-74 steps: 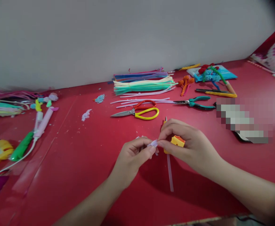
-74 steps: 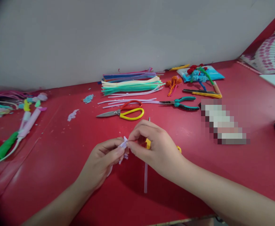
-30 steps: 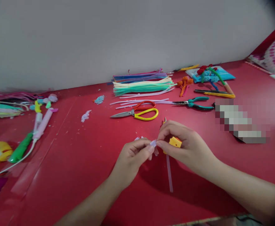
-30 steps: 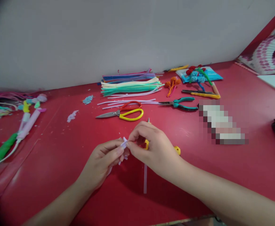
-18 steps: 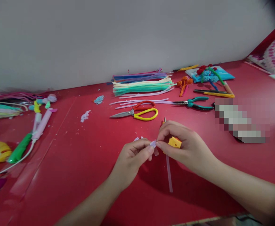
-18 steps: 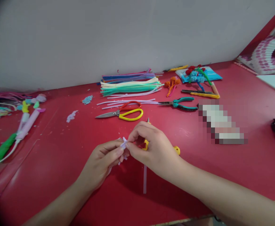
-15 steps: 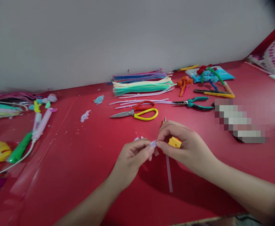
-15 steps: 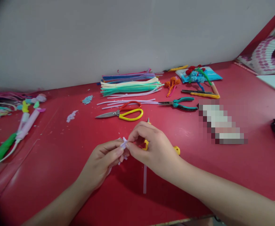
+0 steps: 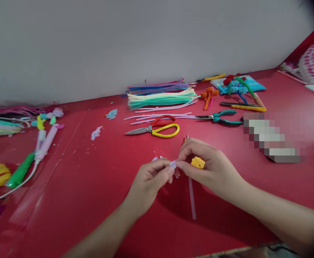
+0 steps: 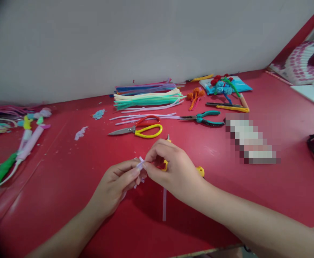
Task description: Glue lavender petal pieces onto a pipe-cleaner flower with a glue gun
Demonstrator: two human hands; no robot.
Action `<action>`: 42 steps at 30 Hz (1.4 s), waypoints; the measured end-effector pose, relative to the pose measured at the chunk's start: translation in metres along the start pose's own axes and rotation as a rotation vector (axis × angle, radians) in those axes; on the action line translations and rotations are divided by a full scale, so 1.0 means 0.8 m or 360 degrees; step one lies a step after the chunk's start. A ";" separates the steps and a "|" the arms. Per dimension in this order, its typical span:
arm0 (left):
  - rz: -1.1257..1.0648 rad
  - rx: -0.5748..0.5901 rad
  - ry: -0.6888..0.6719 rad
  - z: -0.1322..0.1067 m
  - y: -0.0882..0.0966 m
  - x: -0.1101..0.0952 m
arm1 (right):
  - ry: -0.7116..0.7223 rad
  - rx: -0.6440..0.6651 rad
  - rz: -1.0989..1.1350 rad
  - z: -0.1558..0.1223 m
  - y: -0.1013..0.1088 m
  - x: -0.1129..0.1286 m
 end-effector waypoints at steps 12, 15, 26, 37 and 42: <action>0.0381 0.0031 -0.0355 0.001 -0.001 -0.033 | 0.0104 -0.0065 0.0010 -0.002 0.013 0.010; 0.0397 0.0040 -0.0362 0.002 -0.002 -0.034 | 0.0118 -0.0075 -0.0017 -0.002 0.010 0.011; 0.0358 0.0107 -0.0392 0.001 -0.007 -0.037 | 0.0097 -0.0043 -0.0018 -0.003 0.005 0.008; 0.0376 0.0129 -0.0361 0.001 -0.008 -0.037 | 0.0067 -0.0017 -0.0019 -0.001 0.003 0.006; 0.0441 0.0119 -0.0402 0.001 -0.009 -0.037 | 0.0073 -0.0026 -0.0028 -0.001 0.003 0.005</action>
Point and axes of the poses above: each hand's wrist, its own z-axis towards the middle knuckle, its own y-axis out of the back of the hand, x = y × z, the point moved 9 cm from there along z, towards the middle knuckle, and after that the axes turned 13 degrees about -y, right-handed, at the moved point
